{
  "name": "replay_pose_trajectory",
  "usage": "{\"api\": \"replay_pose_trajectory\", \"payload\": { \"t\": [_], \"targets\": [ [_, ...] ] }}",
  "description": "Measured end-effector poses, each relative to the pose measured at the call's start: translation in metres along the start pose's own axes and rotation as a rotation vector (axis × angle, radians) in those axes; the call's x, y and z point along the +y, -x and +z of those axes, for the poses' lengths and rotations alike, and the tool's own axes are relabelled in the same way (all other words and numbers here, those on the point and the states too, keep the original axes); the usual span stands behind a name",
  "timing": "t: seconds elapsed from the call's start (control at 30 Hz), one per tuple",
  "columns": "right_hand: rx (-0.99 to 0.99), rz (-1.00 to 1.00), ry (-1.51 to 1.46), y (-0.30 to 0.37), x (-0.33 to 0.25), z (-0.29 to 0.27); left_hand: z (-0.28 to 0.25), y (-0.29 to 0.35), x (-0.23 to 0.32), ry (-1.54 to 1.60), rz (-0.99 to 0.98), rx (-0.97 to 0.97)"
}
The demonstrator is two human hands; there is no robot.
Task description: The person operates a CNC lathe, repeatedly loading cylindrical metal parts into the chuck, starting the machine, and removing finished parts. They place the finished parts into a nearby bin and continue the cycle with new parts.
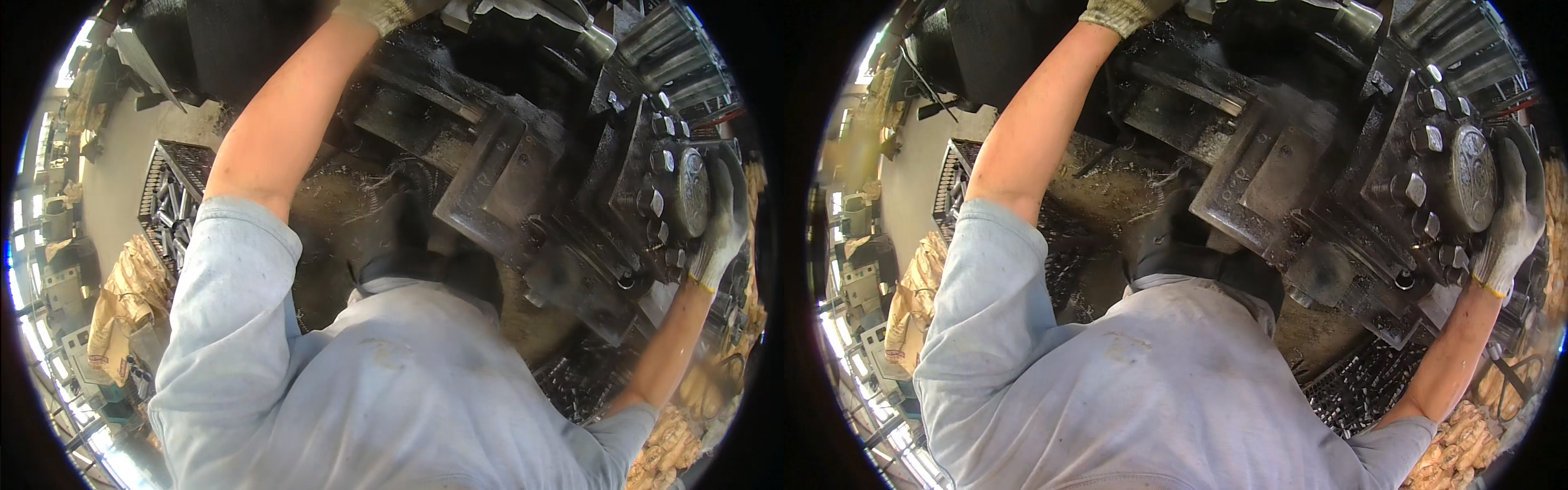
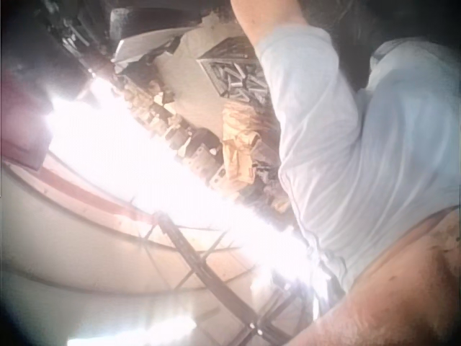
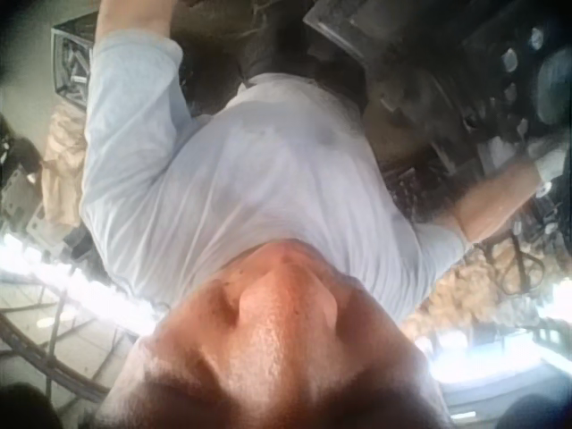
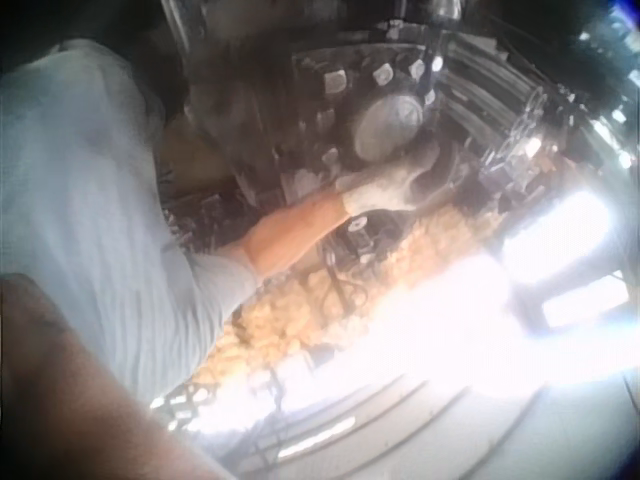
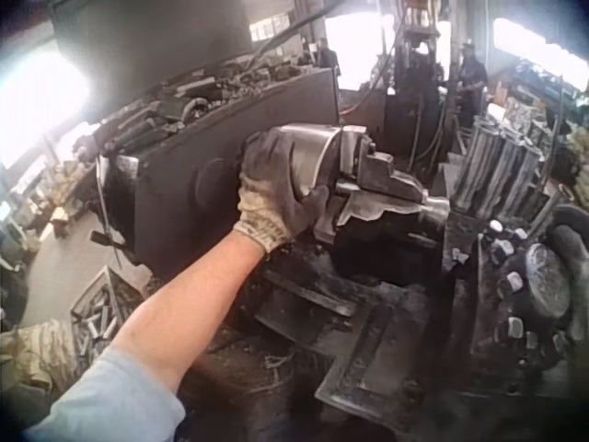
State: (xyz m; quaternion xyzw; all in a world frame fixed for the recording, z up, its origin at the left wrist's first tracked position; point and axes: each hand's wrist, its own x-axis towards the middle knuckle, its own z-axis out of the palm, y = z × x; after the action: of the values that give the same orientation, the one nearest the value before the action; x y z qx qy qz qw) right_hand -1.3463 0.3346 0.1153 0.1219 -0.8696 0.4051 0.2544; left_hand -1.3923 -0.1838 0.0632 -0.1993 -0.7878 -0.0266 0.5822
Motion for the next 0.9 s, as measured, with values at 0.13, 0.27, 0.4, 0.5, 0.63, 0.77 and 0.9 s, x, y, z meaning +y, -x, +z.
{"api": "replay_pose_trajectory", "payload": {
  "t": [0.13,0.27,0.4,0.5,0.63,0.77,0.9],
  "targets": [
    [-0.017,0.148,-0.214,0.0,-0.008,0.006,0.006,0.002,0.001,0.021,0.006,0.087],
    [0.008,0.069,-0.239,0.004,-0.018,0.009,0.001,0.001,0.006,-0.018,-0.034,0.011],
    [-0.006,0.147,-0.324,0.008,-0.024,0.013,-0.01,-0.005,0.011,-0.031,-0.041,-0.048],
    [0.01,0.153,-0.333,0.015,-0.028,0.017,-0.015,-0.01,0.015,-0.034,-0.152,-0.167],
    [-0.086,0.078,-0.181,0.011,-0.048,0.007,-0.011,-0.014,0.016,-0.039,-0.101,-0.151],
    [-0.476,0.148,-0.018,-0.05,-0.072,-0.018,-0.011,-0.016,0.016,-0.082,-0.125,-0.185],
    [-1.207,0.034,0.333,-0.147,-0.047,0.002,-0.016,-0.017,0.018,-0.041,-0.138,-0.205]
  ]
}}
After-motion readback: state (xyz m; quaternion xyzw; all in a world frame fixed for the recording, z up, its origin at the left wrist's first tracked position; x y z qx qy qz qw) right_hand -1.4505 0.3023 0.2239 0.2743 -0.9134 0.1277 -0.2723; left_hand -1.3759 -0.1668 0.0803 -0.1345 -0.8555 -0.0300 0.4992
